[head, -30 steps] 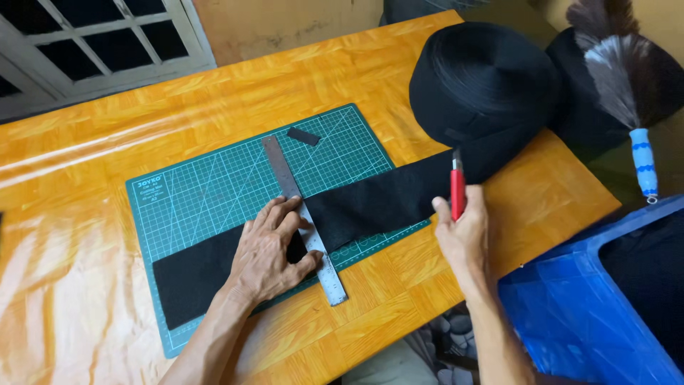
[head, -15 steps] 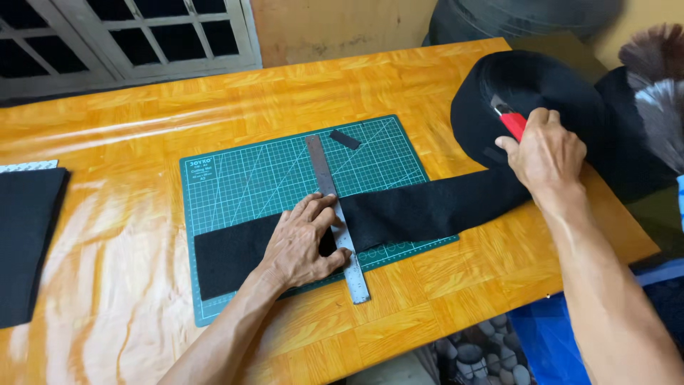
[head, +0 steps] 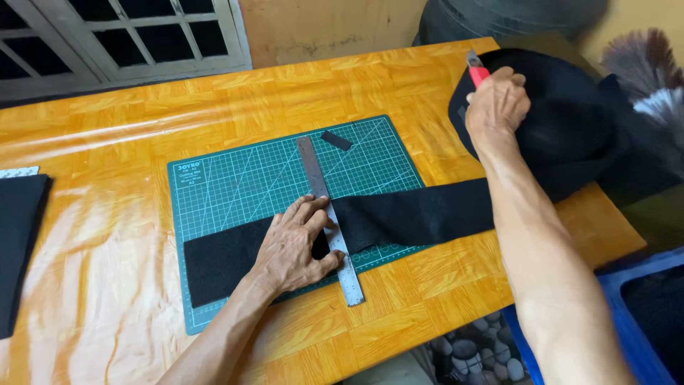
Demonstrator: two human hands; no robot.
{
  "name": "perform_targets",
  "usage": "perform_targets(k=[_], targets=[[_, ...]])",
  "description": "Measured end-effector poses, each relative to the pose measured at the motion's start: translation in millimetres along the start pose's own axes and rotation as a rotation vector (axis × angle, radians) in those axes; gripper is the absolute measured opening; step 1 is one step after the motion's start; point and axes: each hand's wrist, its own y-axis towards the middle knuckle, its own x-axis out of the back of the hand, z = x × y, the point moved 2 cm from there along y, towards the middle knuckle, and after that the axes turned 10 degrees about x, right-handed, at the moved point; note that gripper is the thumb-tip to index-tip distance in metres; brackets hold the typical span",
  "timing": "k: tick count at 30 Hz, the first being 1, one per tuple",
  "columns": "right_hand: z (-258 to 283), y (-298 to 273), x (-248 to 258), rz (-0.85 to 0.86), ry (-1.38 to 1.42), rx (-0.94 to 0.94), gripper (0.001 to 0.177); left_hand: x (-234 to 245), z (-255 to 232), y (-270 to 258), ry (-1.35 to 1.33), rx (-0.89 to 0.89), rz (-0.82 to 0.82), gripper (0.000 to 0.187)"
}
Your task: The person uses a metal ruler and a red utility knife to cut a long strip of black fabric on a green cutting mat. They align the ruler along the fabric and slice through it, then move the cut piece aside and reposition the ruler to continue cutting the remaining strip.
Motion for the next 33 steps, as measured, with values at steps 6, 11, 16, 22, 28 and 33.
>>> perform_targets(k=[6, 11, 16, 22, 28, 33], targets=[[38.2, -49.8, 68.9, -0.078, 0.208, 0.065, 0.048, 1.7, -2.6, 1.1, 0.010, 0.035, 0.049, 0.044], [13.0, -186.0, 112.0, 0.001, 0.198, -0.031, 0.040, -0.8, 1.9, 1.0, 0.001, 0.032, 0.023, 0.045], [-56.1, -213.6, 38.3, 0.096, 0.132, -0.103, 0.048, -2.2, 0.9, -0.3, 0.015, 0.023, 0.027, 0.046], [-99.3, -170.1, -18.7, -0.041, 0.292, 0.027, 0.045, 0.5, -1.0, -0.1, 0.024, 0.025, 0.015, 0.046], [-118.8, -140.4, -55.6, -0.017, 0.324, 0.082, 0.050, -0.5, -2.7, 4.3, 0.026, 0.047, 0.055, 0.045], [-111.0, -141.9, -41.2, 0.180, 0.240, 0.063, 0.049, -2.2, 0.8, 1.3, 0.019, 0.034, 0.036, 0.045]])
